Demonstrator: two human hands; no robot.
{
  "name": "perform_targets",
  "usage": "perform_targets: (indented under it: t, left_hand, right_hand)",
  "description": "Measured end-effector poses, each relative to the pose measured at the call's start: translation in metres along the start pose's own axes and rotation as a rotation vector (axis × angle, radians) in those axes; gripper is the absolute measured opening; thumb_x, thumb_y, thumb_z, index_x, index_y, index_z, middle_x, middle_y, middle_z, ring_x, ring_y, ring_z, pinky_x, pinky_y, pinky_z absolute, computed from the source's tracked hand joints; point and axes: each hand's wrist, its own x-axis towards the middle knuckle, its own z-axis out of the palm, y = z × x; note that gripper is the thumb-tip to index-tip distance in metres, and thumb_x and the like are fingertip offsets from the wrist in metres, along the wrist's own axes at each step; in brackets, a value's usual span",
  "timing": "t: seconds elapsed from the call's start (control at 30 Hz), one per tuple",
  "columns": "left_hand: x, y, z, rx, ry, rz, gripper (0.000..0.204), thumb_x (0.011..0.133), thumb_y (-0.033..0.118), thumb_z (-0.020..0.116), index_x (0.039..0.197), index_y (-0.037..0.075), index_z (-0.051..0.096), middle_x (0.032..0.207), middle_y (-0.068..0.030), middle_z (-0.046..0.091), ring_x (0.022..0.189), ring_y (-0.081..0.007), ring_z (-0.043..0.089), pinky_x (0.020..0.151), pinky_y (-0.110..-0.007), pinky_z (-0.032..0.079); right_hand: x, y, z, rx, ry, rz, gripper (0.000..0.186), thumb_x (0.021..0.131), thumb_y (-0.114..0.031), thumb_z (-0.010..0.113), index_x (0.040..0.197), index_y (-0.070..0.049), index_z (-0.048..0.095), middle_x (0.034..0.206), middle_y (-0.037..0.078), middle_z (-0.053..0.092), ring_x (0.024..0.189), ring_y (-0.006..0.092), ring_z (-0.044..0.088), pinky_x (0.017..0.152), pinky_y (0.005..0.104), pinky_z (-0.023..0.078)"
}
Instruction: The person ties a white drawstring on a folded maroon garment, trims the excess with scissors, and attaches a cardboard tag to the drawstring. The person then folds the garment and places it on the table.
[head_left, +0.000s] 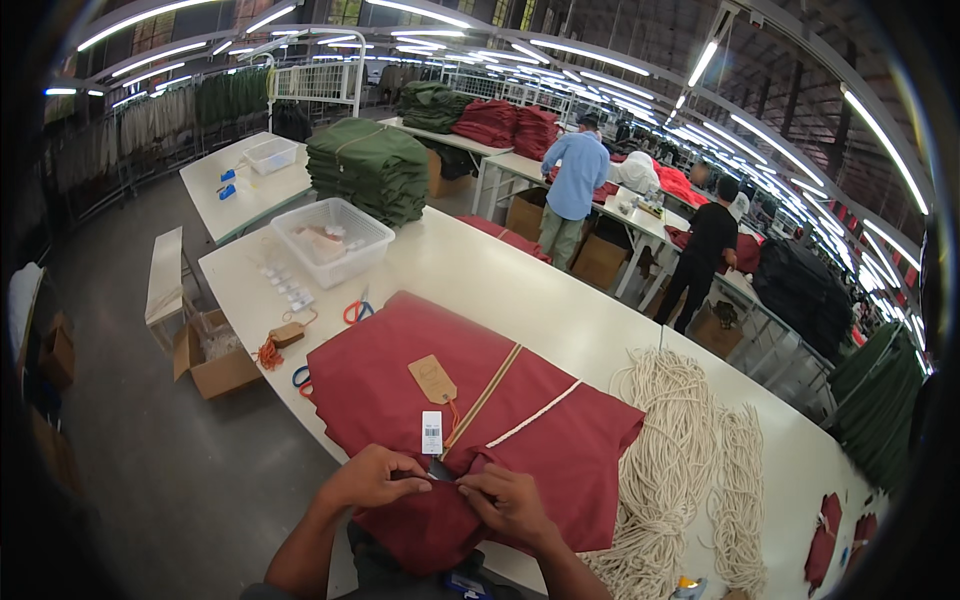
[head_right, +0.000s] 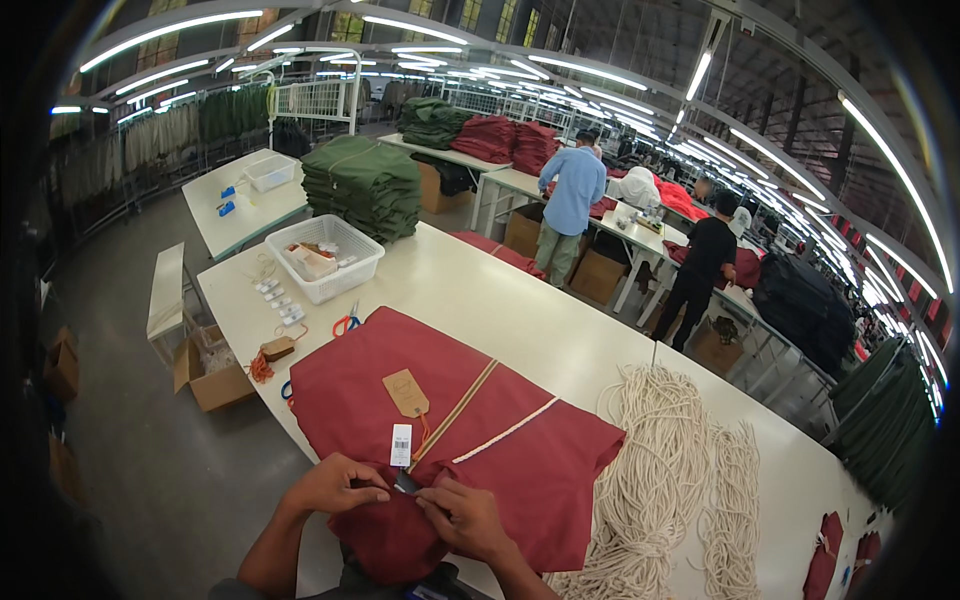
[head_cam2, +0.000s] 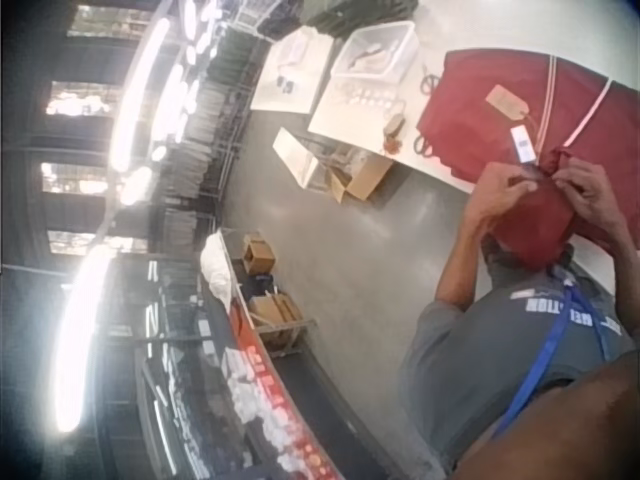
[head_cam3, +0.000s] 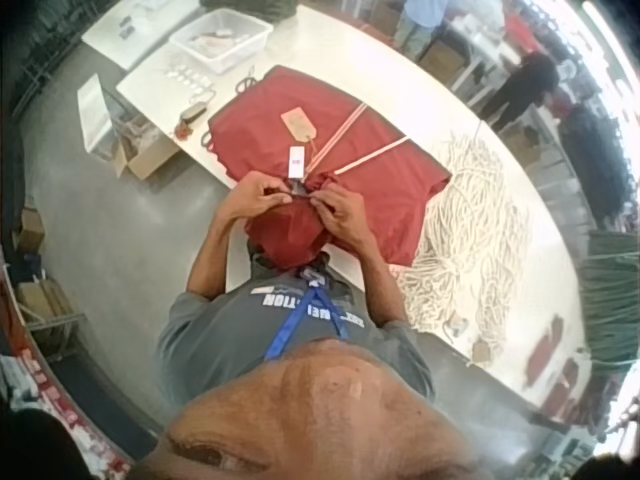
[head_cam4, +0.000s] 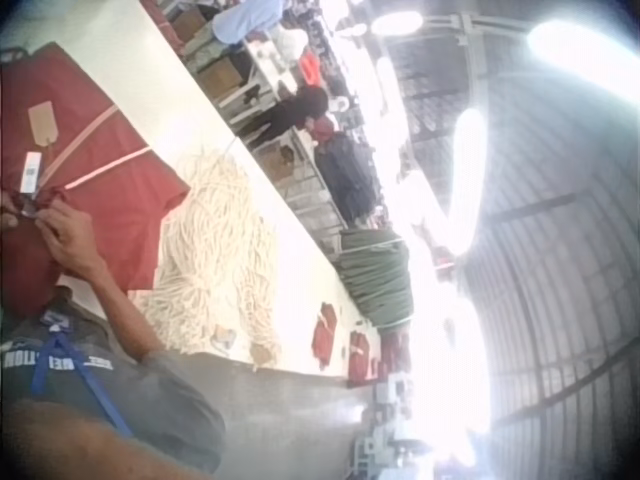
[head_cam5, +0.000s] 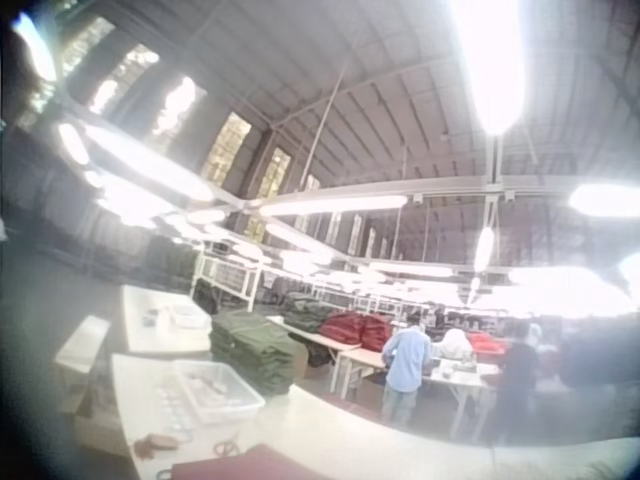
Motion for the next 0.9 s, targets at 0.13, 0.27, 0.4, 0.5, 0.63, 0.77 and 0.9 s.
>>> perform_targets:
  t: [0.13, 0.27, 0.4, 0.5, 0.63, 0.77, 0.9]
  left_hand:
    - [-0.001, -0.007, 0.004, -0.076, -0.033, 0.045, 0.022, 0.095, 0.020, 0.075, 0.104, 0.001, 0.076, 0.087, -0.0093, 0.077, 0.077, -0.0095, 0.067, 0.071, -0.028, 0.052]
    - [0.001, -0.007, 0.003, -0.084, -0.061, 0.080, 0.020, 0.094, 0.019, 0.076, 0.103, 0.000, 0.076, 0.085, -0.0087, 0.076, 0.076, -0.0094, 0.066, 0.070, -0.028, 0.052]
    - [0.006, -0.001, 0.007, -0.037, 0.006, 0.073, 0.018, 0.093, 0.017, 0.077, 0.101, 0.001, 0.077, 0.084, -0.0082, 0.076, 0.076, -0.0087, 0.066, 0.070, -0.027, 0.052]
    - [0.005, 0.002, 0.007, -0.048, 0.031, -0.042, 0.014, 0.092, 0.013, 0.078, 0.100, 0.001, 0.078, 0.086, -0.0072, 0.077, 0.078, -0.0089, 0.067, 0.070, -0.026, 0.052]
    - [0.004, -0.003, 0.003, -0.042, 0.008, -0.035, 0.014, 0.091, 0.014, 0.079, 0.099, 0.002, 0.078, 0.087, -0.0068, 0.077, 0.079, -0.0081, 0.067, 0.071, -0.026, 0.051]
    - [0.003, -0.007, 0.005, -0.134, 0.009, 0.009, 0.013, 0.091, 0.013, 0.080, 0.097, 0.002, 0.078, 0.087, -0.0058, 0.077, 0.080, -0.0083, 0.067, 0.072, -0.026, 0.051]
    - [0.008, -0.009, 0.014, -0.121, 0.018, 0.053, 0.012, 0.090, 0.012, 0.080, 0.096, 0.001, 0.078, 0.086, -0.0053, 0.076, 0.080, -0.0083, 0.067, 0.073, -0.026, 0.051]
  right_hand:
    - [-0.003, 0.001, -0.005, 0.183, -0.090, 0.005, 0.014, 0.089, -0.009, 0.075, 0.102, -0.005, 0.077, 0.077, 0.007, 0.063, 0.064, 0.0201, 0.062, 0.057, 0.0325, 0.047]
    - [0.000, 0.002, -0.005, 0.207, -0.148, -0.017, 0.015, 0.088, -0.008, 0.076, 0.103, -0.006, 0.077, 0.074, 0.007, 0.062, 0.062, 0.0189, 0.060, 0.055, 0.0321, 0.046]
    - [-0.001, -0.002, 0.000, 0.056, -0.034, -0.022, 0.015, 0.088, -0.009, 0.076, 0.102, -0.006, 0.077, 0.077, 0.007, 0.063, 0.063, 0.0220, 0.063, 0.055, 0.0333, 0.048]
    - [-0.003, -0.004, 0.002, -0.055, 0.021, -0.029, 0.013, 0.088, -0.011, 0.075, 0.100, -0.006, 0.076, 0.081, 0.008, 0.066, 0.064, 0.0261, 0.065, 0.056, 0.0352, 0.050]
    - [-0.002, -0.003, 0.001, 0.048, 0.002, -0.003, 0.012, 0.088, -0.011, 0.075, 0.099, -0.007, 0.076, 0.081, 0.007, 0.066, 0.065, 0.0259, 0.065, 0.056, 0.0348, 0.051]
    - [-0.003, 0.000, -0.001, 0.116, -0.041, 0.002, 0.011, 0.088, -0.010, 0.076, 0.099, -0.008, 0.076, 0.080, 0.007, 0.064, 0.064, 0.0260, 0.065, 0.055, 0.0354, 0.050]
    - [-0.001, -0.001, 0.009, 0.072, -0.019, -0.047, 0.012, 0.088, -0.011, 0.076, 0.100, -0.008, 0.075, 0.079, 0.007, 0.063, 0.063, 0.0257, 0.064, 0.054, 0.0361, 0.049]
